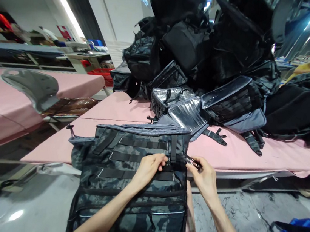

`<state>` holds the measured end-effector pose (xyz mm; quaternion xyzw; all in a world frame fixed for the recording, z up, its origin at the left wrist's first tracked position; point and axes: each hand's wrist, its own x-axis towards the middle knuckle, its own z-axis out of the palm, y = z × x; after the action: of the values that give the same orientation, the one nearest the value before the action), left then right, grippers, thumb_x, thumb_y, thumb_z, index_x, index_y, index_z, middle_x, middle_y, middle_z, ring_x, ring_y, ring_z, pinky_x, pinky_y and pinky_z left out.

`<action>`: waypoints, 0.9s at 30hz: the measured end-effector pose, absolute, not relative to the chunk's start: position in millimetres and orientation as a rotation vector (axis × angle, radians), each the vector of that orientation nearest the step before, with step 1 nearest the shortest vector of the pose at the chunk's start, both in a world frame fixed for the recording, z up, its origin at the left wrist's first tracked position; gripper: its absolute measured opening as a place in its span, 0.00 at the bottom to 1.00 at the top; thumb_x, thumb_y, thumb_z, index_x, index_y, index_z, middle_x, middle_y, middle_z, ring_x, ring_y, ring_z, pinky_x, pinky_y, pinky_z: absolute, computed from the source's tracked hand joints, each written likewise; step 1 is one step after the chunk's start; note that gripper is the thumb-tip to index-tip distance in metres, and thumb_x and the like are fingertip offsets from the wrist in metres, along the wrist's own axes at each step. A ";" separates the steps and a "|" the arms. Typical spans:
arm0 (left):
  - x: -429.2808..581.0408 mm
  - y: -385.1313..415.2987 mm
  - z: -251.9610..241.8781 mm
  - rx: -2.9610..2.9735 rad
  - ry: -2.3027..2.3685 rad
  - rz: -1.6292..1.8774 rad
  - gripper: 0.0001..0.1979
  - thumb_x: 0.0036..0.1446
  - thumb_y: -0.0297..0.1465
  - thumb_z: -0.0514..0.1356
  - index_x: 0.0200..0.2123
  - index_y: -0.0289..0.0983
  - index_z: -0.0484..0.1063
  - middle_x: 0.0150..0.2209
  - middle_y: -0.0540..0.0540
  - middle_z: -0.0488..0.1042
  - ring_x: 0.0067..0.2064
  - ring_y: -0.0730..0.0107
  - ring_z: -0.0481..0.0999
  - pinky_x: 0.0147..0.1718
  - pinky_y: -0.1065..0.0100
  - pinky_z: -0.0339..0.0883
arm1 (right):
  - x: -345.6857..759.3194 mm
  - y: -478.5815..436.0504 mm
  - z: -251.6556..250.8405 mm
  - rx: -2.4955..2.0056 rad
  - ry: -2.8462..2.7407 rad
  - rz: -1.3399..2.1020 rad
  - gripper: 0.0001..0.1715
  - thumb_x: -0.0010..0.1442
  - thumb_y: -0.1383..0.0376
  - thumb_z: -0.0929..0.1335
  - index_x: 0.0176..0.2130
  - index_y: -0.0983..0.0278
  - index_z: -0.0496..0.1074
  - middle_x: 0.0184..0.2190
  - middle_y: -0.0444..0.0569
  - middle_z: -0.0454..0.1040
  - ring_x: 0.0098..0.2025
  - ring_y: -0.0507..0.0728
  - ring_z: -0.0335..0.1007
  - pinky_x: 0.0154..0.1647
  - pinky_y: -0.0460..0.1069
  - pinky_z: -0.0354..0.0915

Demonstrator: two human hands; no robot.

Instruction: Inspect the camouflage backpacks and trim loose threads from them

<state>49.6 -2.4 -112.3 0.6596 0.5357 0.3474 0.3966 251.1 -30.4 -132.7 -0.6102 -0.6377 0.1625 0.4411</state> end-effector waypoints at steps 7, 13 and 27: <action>72.7 13.9 -123.3 1.330 1.229 0.876 0.12 0.45 0.38 0.59 0.24 0.34 0.68 0.12 0.55 0.62 0.14 0.80 0.59 0.17 0.76 0.49 | 239.9 -5.3 -136.6 -1.296 -1.610 0.705 0.12 0.52 0.61 0.68 0.37 0.62 0.73 0.34 0.47 0.73 0.34 0.55 0.69 0.38 0.49 0.64; 52.6 11.6 -114.6 1.023 0.896 0.855 0.18 0.36 0.41 0.66 0.20 0.33 0.65 0.14 0.56 0.57 0.14 0.85 0.52 0.16 0.76 0.39 | 235.3 -3.5 -137.2 -1.143 -1.399 0.981 0.10 0.52 0.60 0.67 0.32 0.64 0.73 0.31 0.47 0.73 0.35 0.54 0.68 0.39 0.49 0.63; 77.1 10.3 -115.3 1.989 1.514 1.071 0.11 0.50 0.36 0.59 0.36 0.37 0.70 0.28 0.51 0.68 0.25 0.75 0.65 0.28 0.73 0.59 | 261.6 -8.6 -182.7 -1.267 -0.831 0.913 0.21 0.48 0.52 0.70 0.34 0.67 0.73 0.23 0.44 0.68 0.24 0.50 0.59 0.23 0.46 0.56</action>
<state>77.1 10.3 -115.3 0.7151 0.5445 0.3851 0.2094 261.6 -8.6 -182.7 -0.5539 -0.3635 0.3993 0.6338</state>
